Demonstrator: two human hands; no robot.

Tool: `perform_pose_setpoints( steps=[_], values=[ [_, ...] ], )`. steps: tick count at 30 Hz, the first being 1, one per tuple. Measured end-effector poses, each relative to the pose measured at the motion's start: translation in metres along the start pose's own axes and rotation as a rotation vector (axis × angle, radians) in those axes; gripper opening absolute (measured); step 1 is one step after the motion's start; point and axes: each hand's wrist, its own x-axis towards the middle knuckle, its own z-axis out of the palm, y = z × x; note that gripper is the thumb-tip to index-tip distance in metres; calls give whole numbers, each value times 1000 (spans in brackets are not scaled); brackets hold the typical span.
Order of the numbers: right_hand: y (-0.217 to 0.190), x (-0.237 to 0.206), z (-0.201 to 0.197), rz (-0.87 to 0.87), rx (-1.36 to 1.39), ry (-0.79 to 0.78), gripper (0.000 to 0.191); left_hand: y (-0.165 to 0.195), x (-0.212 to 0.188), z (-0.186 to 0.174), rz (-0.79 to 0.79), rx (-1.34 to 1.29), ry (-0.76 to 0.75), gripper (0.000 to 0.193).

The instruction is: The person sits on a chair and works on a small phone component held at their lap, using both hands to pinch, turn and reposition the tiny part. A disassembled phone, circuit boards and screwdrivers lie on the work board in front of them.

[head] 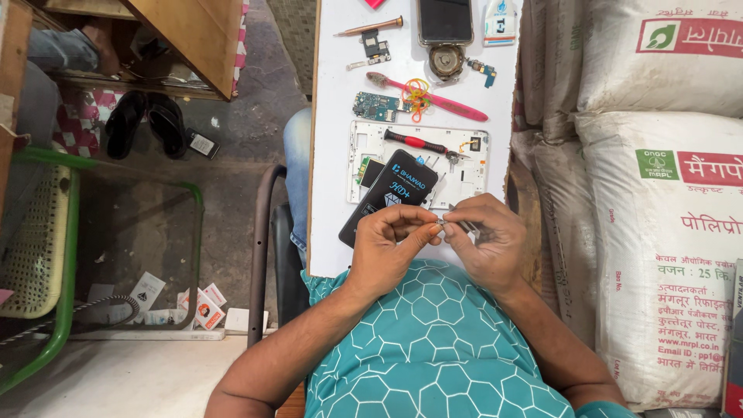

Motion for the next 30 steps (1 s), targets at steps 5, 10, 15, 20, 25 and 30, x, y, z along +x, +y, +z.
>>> perform_pose_setpoints(
  steps=[5,10,15,20,25,30],
  values=[
    [3,1,-1,-27,-16,1,15,-2,0,0,43,42,-2,18],
    [3,1,-1,-34,-23,1,14,-3,-1,1,36,36,-3,18],
    [1,2,-2,-45,-43,-4,13,-1,-2,1,30,73,-8,19],
    [1,1,-2,-41,-36,-2,13,-1,-2,2,28,66,4,19],
    [1,0,-2,-41,-37,-1,13,-2,-2,2,23,55,5,19],
    [1,0,-2,-17,0,-6,12,-2,-1,2,25,36,4,19]
  ],
)
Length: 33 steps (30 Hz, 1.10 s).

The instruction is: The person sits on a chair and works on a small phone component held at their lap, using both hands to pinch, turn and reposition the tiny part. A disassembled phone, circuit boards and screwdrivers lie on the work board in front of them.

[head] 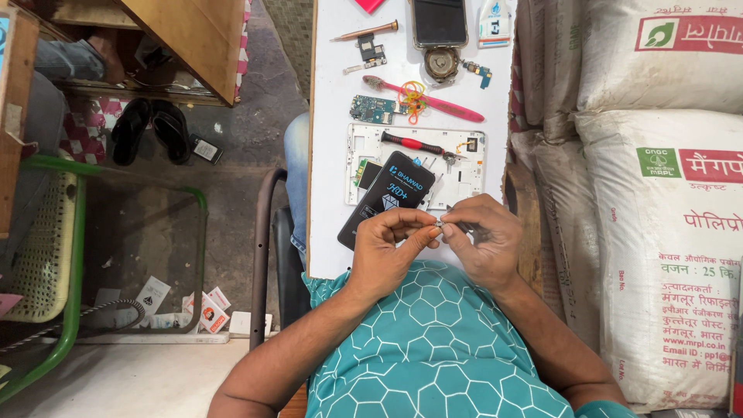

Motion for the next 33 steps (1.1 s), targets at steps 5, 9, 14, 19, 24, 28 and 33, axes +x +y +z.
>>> perform_pose_setpoints(
  steps=[5,9,14,19,24,28,33],
  values=[
    [1,-1,-1,-7,-7,-3,12,-1,0,-1,-7,23,1,19],
    [0,-1,0,8,2,2,12,1,0,0,17,7,-6,18],
    [1,0,0,-22,-11,-4,13,2,-1,-1,-3,18,-8,18],
    [-3,1,0,-108,-168,15,17,2,-2,-1,2,65,-4,17],
    [-8,4,-1,-407,-480,68,21,4,-3,-1,33,49,-25,16],
    [-8,4,-5,-502,-558,61,19,7,-4,0,77,53,-71,17],
    [-4,3,-7,-571,-594,82,16,12,-5,0,77,113,-81,19]
  ],
)
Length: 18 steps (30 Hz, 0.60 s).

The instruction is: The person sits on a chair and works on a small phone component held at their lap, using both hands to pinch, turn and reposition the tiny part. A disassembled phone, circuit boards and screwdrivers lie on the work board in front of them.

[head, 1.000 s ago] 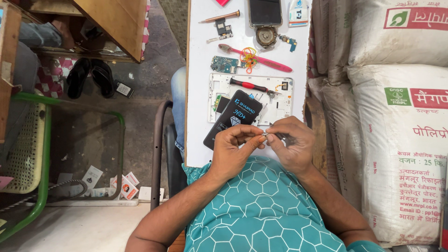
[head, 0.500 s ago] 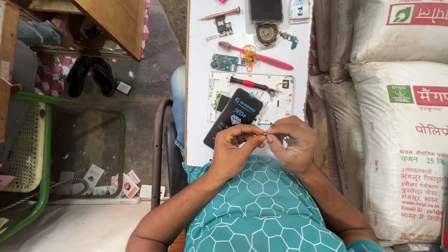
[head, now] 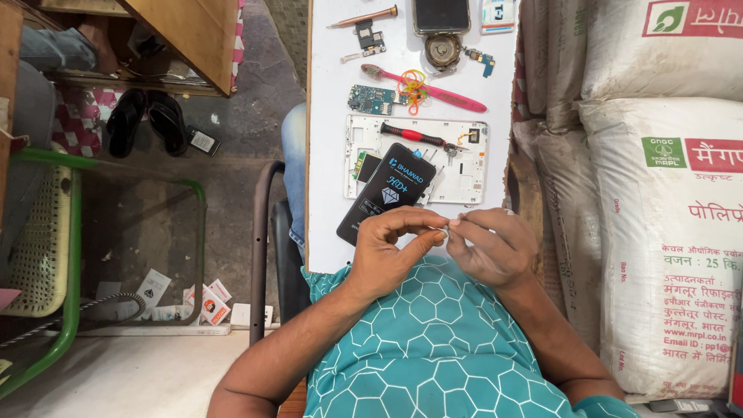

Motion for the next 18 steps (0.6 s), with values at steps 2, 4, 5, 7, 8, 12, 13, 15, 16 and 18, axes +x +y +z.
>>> perform_pose_setpoints(
  steps=[2,4,5,7,8,12,13,15,16,18],
  values=[
    [-1,-2,-1,-14,-12,1,16,1,0,1,4,9,-5,20],
    [0,-2,-1,-25,-15,5,16,2,0,1,19,22,-7,21],
    [0,-3,-1,-29,-12,10,16,2,0,2,31,32,-6,21],
    [0,-3,-1,-40,-6,18,15,2,-1,2,34,45,-1,21],
    [1,-3,-1,-46,-4,21,15,2,-1,2,23,49,4,20],
    [2,-5,0,-72,-27,18,15,2,-1,2,8,58,19,17],
    [2,-5,1,-78,-30,22,15,2,-1,1,28,64,15,18],
    [2,-6,1,-89,-36,30,16,2,-1,1,69,75,7,19],
    [3,-6,1,-89,-33,31,16,2,-1,1,72,78,7,19],
    [3,-7,1,-88,-26,33,15,2,-1,1,79,84,7,18]
  ],
)
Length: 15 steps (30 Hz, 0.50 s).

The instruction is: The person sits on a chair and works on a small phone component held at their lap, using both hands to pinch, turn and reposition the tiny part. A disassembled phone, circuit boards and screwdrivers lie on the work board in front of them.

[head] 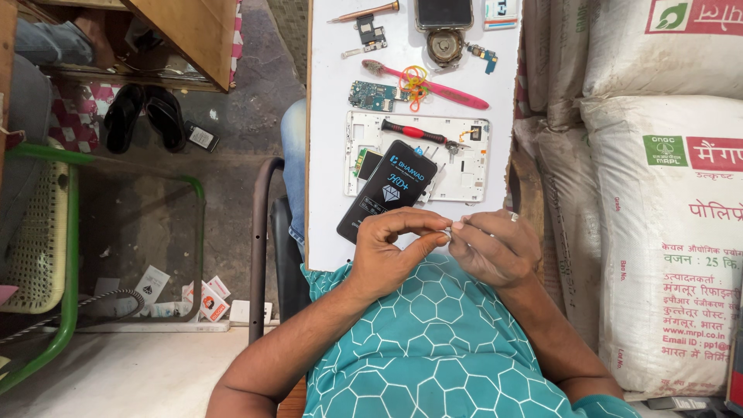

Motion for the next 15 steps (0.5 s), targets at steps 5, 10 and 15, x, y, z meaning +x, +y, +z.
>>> perform_pose_setpoints(
  steps=[5,10,15],
  values=[
    [0,2,0,-12,-19,-1,16,0,0,-1,36,-3,-10,18],
    [-3,10,-1,10,9,-27,15,-4,-1,-3,30,-59,1,15],
    [-5,18,0,22,35,-34,15,-13,-3,-3,-142,-248,47,17]
  ],
)
